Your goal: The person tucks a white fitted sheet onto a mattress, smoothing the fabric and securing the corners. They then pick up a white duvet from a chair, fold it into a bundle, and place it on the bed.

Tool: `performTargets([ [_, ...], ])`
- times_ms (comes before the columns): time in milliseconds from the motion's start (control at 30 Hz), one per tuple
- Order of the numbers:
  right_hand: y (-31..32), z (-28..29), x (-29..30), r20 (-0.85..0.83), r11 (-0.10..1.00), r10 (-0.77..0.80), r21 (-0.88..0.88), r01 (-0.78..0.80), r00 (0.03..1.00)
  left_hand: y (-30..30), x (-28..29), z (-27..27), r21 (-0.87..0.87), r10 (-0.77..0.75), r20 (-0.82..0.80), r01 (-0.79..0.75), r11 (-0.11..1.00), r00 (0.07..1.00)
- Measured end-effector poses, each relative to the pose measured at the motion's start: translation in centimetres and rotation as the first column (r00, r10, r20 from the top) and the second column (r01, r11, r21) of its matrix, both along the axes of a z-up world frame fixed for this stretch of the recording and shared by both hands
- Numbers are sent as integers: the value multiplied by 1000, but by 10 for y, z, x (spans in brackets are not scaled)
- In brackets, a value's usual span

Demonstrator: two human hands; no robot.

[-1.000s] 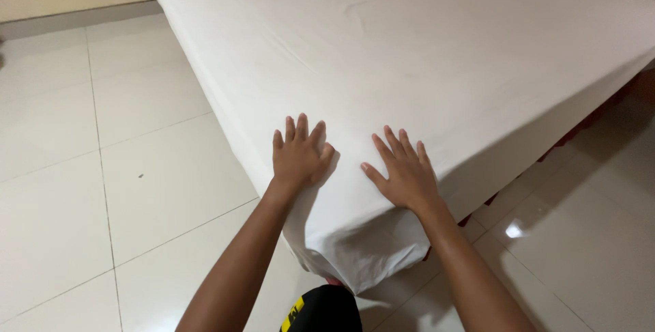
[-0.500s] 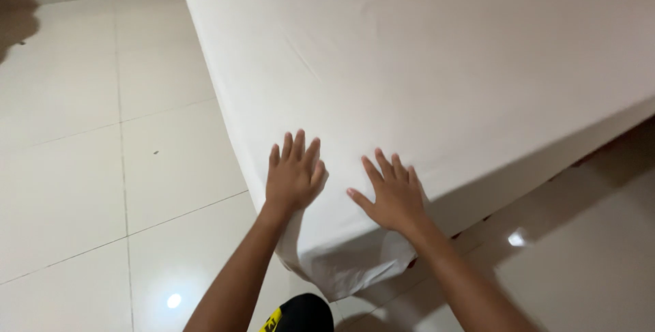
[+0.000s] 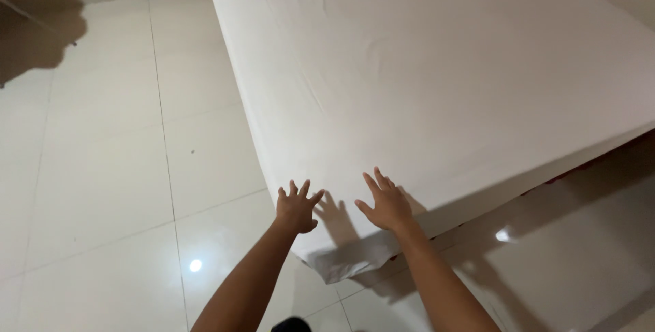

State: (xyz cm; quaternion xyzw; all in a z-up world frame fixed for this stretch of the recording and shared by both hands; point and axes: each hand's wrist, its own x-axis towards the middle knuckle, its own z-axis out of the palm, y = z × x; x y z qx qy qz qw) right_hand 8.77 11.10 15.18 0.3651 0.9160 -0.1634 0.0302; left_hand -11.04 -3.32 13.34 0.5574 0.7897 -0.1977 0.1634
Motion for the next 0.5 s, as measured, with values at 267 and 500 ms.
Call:
performTargets([
  [267, -28, 150, -12, -47, 999, -25, -33, 23, 999, -45, -32, 152, 259, 74, 103, -98, 961, 992],
  [500, -72, 243, -31, -105, 999, -22, 33, 25, 994, -109, -74, 252, 490, 163, 155, -219, 844, 974],
])
